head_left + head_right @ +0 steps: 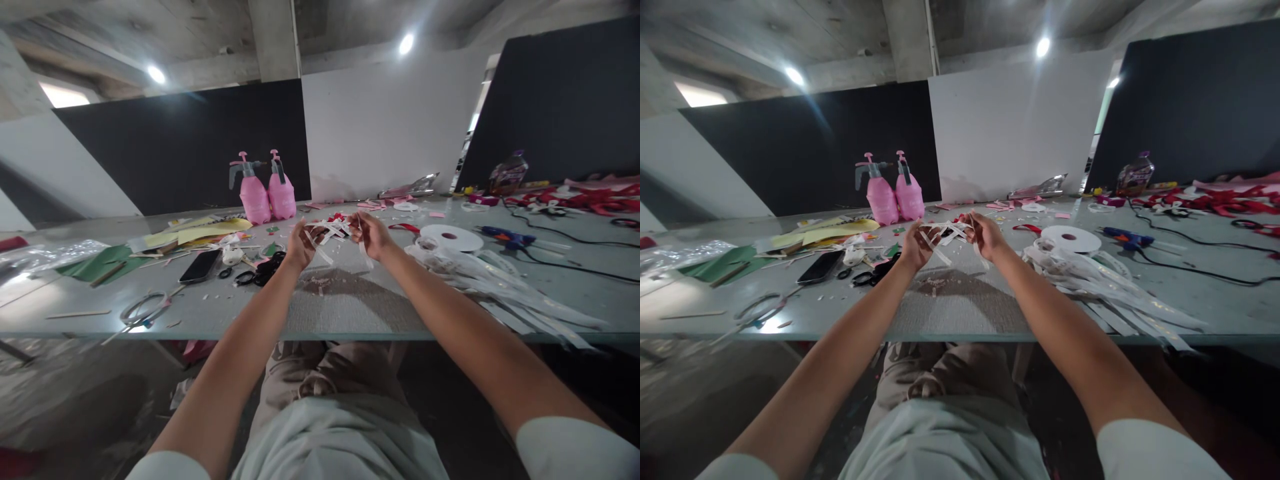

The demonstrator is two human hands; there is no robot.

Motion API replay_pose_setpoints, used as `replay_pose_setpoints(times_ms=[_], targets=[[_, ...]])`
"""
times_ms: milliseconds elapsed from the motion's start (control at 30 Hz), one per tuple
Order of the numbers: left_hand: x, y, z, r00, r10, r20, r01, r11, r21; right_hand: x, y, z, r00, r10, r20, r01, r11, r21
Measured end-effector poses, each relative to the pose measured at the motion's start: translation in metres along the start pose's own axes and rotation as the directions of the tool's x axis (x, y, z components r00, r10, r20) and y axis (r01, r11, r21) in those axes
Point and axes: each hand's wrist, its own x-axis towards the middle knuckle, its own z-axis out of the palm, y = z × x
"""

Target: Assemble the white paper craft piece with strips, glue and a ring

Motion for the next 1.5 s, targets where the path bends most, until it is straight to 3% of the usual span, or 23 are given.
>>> replay_pose_setpoints(times_ms=[167, 367, 500, 767, 1000, 1267, 1500], targets=[[-0.001, 0.004, -0.005, 1.000, 0.030, -0.005, -0.031, 0.989, -0.143, 0.000, 0.012, 0.002, 0.999, 0.048, 0.016, -0.046, 0.994, -0.095], [-0.004, 0.006, -0.003, 0.996, -0.061, -0.058, 0.046, 0.969, -0.243, 0.005, 0.015, -0.004, 0.999, 0.047, -0.021, -0.047, 0.998, -0.031], [-0.004, 0.004, -0.001, 0.993, -0.121, 0.015, 0.121, 0.960, -0.253, 0.006, 0.014, -0.001, 0.998, 0.041, -0.048, -0.042, 0.999, -0.028], [-0.008, -0.008, 0.007, 0.975, -0.166, 0.148, 0.177, 0.982, -0.063, 0.008, 0.019, 0.001, 0.998, 0.008, -0.065, -0.018, 0.988, -0.153], [-0.007, -0.010, 0.008, 0.988, -0.108, 0.107, 0.106, 0.994, 0.022, 0.009, 0.024, -0.002, 0.998, 0.058, -0.018, -0.060, 0.974, -0.220], [-0.005, -0.016, 0.007, 0.985, -0.077, 0.157, 0.066, 0.995, 0.076, 0.008, 0.026, -0.001, 0.998, -0.062, 0.004, 0.059, 0.919, -0.390], [-0.005, -0.017, 0.008, 0.982, -0.104, 0.160, 0.092, 0.993, 0.076, 0.005, 0.029, -0.001, 0.966, -0.204, 0.159, 0.258, 0.747, -0.613]])
